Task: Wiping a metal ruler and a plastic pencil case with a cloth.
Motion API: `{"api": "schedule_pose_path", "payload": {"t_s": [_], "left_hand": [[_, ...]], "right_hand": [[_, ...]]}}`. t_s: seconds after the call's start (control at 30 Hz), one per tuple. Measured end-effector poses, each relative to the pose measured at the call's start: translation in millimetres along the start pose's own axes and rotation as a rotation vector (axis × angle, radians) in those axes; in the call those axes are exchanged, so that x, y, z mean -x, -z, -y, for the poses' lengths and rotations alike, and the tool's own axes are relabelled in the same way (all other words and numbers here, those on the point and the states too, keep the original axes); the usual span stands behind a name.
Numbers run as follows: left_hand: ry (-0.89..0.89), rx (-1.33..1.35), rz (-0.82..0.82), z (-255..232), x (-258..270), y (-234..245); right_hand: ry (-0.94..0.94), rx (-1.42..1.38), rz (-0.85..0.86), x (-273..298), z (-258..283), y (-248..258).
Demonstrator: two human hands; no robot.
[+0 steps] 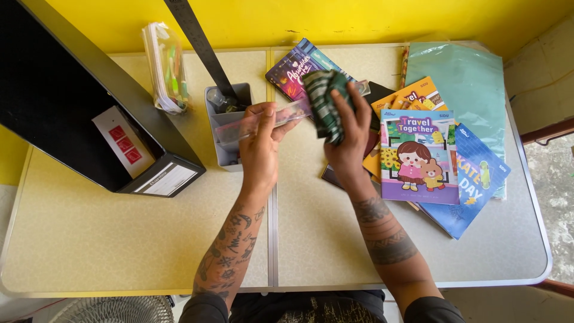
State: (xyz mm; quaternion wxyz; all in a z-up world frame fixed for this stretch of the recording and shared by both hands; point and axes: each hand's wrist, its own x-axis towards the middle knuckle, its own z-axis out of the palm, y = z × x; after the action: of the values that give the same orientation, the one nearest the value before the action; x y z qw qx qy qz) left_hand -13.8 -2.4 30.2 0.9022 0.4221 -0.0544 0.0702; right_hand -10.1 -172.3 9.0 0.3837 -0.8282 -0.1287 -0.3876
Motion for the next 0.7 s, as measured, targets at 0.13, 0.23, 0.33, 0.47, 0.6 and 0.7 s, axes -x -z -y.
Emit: {"api": "schedule_pose_path", "payload": {"t_s": [0.13, 0.23, 0.33, 0.47, 0.6, 0.7], "left_hand": [[-0.056, -0.022, 0.044, -8, -2, 4], [-0.110, -0.096, -0.014, -1, -7, 9], [-0.179, -0.084, -0.044, 8, -7, 8], [-0.171, -0.037, 0.004, 29, -2, 0], [-0.039, -0.196, -0.018, 50, 12, -9], [-0.007, -0.230, 0.106, 38, 15, -16]], "right_hand": [[-0.077, 0.064, -0.039, -9, -37, 9], [-0.375, -0.357, -0.129, -6, -74, 9], [-0.979, -1.090, -0.240, -14, -67, 18], [-1.083, -1.390, 0.033, -38, 0, 25], [-1.086, -1.351, 0.094, -24, 25, 17], [-0.938, -1.384, 0.000, -19, 7, 11]]}}
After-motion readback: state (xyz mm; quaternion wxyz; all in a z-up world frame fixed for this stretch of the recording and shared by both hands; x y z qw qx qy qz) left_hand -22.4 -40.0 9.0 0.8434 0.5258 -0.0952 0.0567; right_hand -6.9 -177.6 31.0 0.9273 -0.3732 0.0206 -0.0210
